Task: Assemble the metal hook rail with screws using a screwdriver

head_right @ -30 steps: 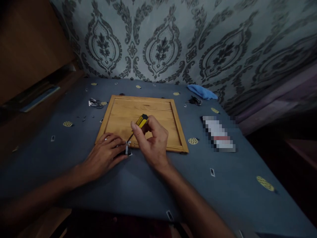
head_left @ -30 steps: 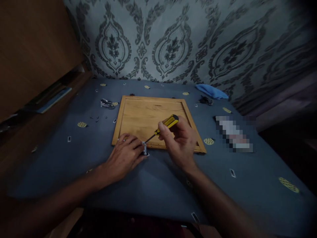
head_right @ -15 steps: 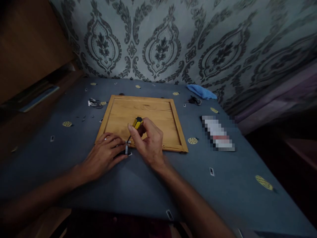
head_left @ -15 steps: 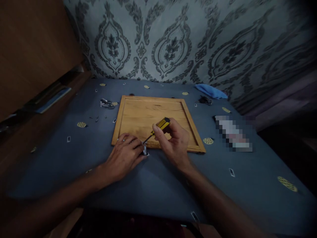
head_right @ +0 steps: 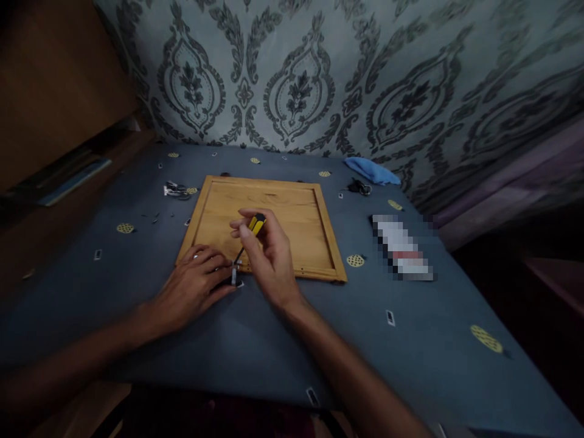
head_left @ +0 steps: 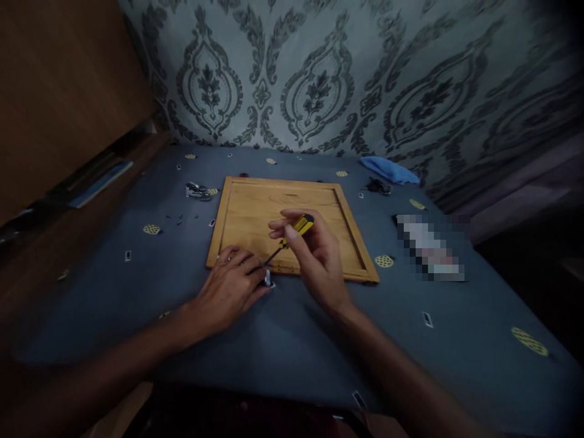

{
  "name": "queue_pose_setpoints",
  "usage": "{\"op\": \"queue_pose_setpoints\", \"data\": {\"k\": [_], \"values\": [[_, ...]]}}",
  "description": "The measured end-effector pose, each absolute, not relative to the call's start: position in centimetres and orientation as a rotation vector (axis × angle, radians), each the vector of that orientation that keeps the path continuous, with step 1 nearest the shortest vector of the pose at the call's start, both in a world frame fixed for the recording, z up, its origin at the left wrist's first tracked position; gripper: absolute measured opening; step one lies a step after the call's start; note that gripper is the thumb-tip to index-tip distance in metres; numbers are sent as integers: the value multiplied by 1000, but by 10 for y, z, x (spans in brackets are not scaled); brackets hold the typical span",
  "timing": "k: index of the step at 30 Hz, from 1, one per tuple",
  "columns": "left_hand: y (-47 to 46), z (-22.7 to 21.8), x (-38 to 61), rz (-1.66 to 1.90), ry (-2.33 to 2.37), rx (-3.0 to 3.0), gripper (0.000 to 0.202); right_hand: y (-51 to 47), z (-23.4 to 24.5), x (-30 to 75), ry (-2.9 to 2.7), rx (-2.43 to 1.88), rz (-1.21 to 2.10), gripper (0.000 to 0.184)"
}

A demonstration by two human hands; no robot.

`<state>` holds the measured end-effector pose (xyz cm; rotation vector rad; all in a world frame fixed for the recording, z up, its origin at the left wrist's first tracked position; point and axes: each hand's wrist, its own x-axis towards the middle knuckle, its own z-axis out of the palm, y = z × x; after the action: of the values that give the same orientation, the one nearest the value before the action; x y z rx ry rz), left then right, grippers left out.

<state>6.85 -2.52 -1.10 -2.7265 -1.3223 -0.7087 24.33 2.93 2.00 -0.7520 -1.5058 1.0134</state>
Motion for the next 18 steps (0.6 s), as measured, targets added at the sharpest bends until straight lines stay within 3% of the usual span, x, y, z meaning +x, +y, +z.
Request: {"op": "queue_pose_setpoints", "data": {"k": [3, 9, 14, 18], "values": [[-25, -12, 69, -710, -1329, -2715, 18, 31, 20, 229, -1267, -667, 1277, 21], [-24, -13, 69, -692, -1319, -2725, 18, 31, 22, 200, -1201, -637, 1260, 53], [-24, -13, 68, -671, -1322, -2727, 20, 33, 26, 194, -1234, -693, 1260, 64], [-24, -13, 68, -626, -1354, -2746, 19, 37, 32, 202, -1381, -593, 1447, 69]]}}
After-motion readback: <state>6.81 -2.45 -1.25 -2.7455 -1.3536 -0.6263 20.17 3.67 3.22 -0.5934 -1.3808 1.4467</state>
